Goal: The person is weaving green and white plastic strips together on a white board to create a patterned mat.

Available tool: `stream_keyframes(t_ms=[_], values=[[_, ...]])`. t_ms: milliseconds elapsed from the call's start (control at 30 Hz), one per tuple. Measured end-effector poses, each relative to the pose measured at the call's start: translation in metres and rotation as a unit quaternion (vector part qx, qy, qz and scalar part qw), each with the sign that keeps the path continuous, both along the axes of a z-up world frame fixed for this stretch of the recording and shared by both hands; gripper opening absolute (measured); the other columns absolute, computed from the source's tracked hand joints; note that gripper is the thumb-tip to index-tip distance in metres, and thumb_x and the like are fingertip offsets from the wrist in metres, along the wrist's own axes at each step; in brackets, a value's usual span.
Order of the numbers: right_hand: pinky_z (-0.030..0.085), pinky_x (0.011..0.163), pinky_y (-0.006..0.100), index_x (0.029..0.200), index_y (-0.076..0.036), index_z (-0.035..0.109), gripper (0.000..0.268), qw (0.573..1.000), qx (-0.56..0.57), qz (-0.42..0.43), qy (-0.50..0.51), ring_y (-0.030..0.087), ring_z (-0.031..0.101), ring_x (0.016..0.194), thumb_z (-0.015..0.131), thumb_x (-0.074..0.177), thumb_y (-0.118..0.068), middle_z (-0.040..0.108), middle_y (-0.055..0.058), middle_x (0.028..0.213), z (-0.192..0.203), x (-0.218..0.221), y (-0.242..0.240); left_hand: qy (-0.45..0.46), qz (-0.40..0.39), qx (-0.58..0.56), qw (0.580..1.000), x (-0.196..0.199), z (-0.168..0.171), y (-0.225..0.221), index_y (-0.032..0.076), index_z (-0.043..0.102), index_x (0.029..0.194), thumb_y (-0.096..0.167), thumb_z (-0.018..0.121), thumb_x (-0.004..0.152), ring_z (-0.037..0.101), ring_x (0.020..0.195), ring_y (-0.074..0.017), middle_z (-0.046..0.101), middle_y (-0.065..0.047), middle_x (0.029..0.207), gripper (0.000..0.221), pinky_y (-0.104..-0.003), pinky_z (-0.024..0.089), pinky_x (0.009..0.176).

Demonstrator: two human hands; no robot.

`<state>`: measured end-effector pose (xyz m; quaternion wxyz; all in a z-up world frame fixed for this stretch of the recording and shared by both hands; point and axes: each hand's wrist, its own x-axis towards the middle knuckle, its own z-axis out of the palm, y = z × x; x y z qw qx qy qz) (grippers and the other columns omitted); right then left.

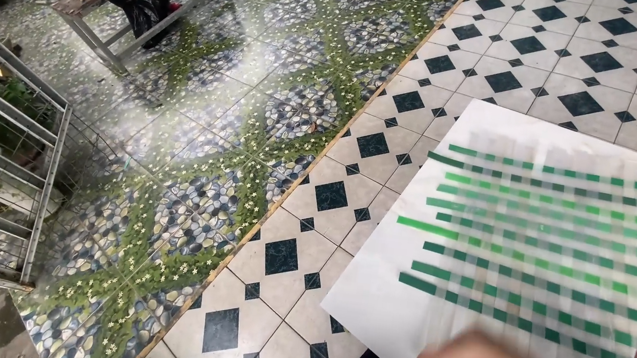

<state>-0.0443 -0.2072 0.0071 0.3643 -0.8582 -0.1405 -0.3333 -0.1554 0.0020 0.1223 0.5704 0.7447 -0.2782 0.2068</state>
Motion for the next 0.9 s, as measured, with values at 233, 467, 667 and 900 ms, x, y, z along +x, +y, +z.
stream_keyframes(t_ms=[233,467,667,900], values=[[0.025,0.101,0.074,0.149,0.014,0.043,0.088,0.982,-0.16,-0.037,0.09,0.066,0.026,0.137,0.052,0.086,-0.047,0.036,0.047,0.152,-0.025,0.066,-0.016,0.056,0.121,0.193,0.972,0.142,-0.068,-0.028,0.001,0.044,0.134,0.052,0.032,0.093,0.036,0.142,-0.0393,0.039,-0.02,0.15,0.066,-0.061,0.029,0.112],[0.047,0.122,0.038,0.146,-0.014,0.073,0.074,0.862,-0.432,-0.259,-0.051,0.029,0.065,0.143,0.045,0.098,-0.063,0.071,0.009,0.155,-0.08,0.055,-0.017,0.015,0.184,0.279,0.942,0.146,-0.129,-0.043,-0.004,0.038,0.146,0.054,0.02,0.096,0.029,0.151,-0.038,0.031,-0.025,0.16,0.078,-0.066,0.019,0.12],[0.041,0.114,0.052,0.146,-0.001,0.062,0.076,0.913,-0.366,-0.18,0.015,0.045,0.057,0.136,0.044,0.093,-0.052,0.06,0.024,0.153,-0.054,0.048,-0.006,0.041,0.151,0.285,0.946,0.146,-0.121,-0.037,-0.004,0.039,0.144,0.051,0.023,0.098,0.028,0.148,-0.0389,0.032,-0.026,0.157,0.073,-0.065,0.015,0.118],[0.029,0.116,0.055,0.148,-0.002,0.047,0.077,0.939,-0.298,-0.145,0.095,0.045,0.04,0.142,0.04,0.092,-0.054,0.044,0.022,0.155,-0.044,0.05,-0.004,0.023,0.153,0.311,0.938,0.15,-0.123,-0.037,-0.003,0.041,0.144,0.049,0.033,0.099,0.026,0.146,-0.0375,0.032,-0.026,0.154,0.068,-0.062,0.015,0.116]])
